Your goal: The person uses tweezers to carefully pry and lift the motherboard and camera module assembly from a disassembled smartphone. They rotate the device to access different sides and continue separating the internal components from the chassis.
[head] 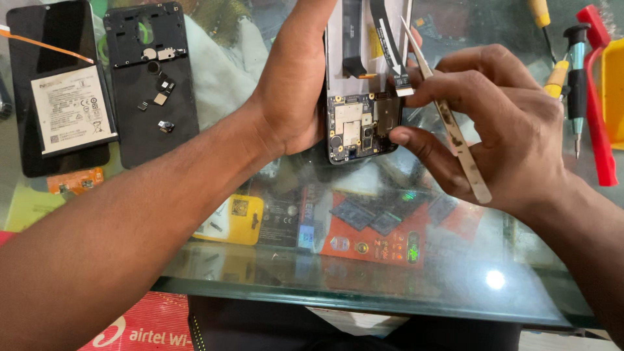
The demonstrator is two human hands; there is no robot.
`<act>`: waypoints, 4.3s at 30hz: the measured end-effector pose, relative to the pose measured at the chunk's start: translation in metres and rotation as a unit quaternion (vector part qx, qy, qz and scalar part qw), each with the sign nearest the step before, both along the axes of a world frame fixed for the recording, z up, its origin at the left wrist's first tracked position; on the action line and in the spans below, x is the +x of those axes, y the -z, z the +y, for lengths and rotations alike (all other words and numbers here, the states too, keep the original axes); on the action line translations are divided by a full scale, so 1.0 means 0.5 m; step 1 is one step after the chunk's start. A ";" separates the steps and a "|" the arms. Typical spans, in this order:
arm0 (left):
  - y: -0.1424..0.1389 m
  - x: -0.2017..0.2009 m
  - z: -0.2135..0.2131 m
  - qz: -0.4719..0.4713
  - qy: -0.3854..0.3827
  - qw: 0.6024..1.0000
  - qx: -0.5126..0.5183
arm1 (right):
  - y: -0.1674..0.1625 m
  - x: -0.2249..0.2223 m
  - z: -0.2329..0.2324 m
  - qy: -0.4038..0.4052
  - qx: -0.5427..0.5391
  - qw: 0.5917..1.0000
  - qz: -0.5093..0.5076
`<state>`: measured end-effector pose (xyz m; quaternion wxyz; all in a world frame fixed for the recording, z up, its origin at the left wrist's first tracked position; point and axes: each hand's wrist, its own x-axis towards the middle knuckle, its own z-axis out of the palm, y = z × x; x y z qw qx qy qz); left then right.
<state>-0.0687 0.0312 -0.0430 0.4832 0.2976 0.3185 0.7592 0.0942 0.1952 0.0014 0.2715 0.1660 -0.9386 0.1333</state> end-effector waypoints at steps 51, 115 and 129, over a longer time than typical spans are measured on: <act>0.011 0.009 -0.001 -0.052 0.008 0.998 -0.032 | 0.026 0.016 0.003 0.006 -0.346 0.927 -0.142; 0.001 -0.041 -0.009 0.043 -0.038 0.998 0.017 | 0.026 0.016 0.020 0.027 -0.500 0.849 -0.165; -0.057 0.002 -0.024 0.041 -0.038 0.998 -0.006 | 0.062 0.016 0.068 -0.027 -0.725 0.637 -0.261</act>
